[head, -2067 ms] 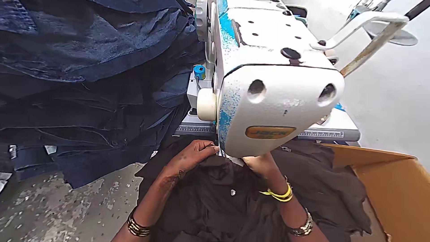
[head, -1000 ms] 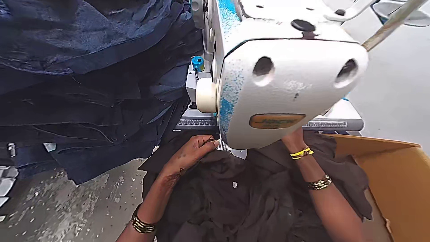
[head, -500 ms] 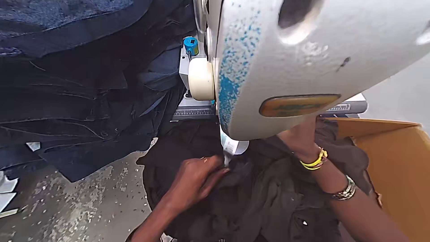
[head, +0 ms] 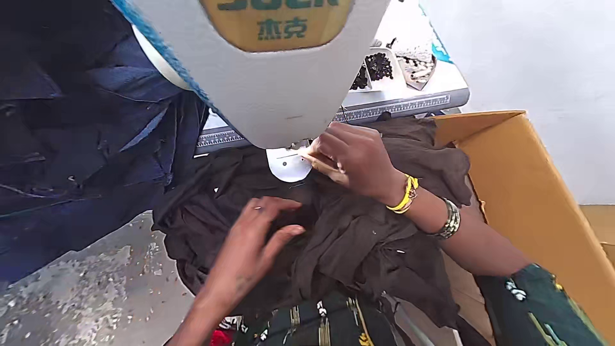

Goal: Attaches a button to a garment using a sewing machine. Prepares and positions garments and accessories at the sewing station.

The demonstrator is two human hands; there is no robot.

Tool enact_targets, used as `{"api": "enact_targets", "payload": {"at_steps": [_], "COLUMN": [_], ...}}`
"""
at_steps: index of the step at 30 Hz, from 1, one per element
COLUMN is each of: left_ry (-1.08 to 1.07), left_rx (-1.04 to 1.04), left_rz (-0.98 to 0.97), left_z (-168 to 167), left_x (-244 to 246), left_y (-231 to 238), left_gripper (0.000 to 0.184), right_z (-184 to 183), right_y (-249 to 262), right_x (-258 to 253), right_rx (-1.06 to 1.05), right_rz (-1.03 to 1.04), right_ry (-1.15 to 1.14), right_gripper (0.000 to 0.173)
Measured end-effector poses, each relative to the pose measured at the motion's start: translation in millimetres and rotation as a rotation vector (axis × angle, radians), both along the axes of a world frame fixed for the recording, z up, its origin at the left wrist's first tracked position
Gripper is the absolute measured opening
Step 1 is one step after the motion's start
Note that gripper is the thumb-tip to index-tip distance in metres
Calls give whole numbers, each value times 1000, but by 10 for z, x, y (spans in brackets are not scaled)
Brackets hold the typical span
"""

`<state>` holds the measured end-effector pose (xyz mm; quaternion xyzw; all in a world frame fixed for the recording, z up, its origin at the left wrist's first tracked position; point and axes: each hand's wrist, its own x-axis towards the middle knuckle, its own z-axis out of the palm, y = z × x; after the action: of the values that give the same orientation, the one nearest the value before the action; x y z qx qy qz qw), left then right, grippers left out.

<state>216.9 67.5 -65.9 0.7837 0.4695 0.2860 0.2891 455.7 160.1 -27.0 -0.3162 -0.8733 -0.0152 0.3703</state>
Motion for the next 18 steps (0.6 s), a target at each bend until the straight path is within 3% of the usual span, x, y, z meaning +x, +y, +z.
{"api": "enact_targets", "payload": {"at_steps": [2, 6, 12, 18], "left_ry": [-42, -243, -698, -710], "left_rx": [-30, -53, -217, -146], "left_rz": [14, 294, 416, 559], "left_z": [-17, -4, 33, 155], "left_x": [152, 63, 170, 437], "left_y": [69, 403, 922, 1017], "left_gripper": [47, 28, 17, 16], "right_z": [-26, -100, -228, -184], "right_y": [16, 52, 72, 100], "right_x": [78, 137, -212, -300], "right_rx": [-118, -261, 160, 294], "right_rz": [-46, -102, -135, -192], "right_ry": [63, 236, 61, -17], "right_gripper": [10, 9, 16, 18]}}
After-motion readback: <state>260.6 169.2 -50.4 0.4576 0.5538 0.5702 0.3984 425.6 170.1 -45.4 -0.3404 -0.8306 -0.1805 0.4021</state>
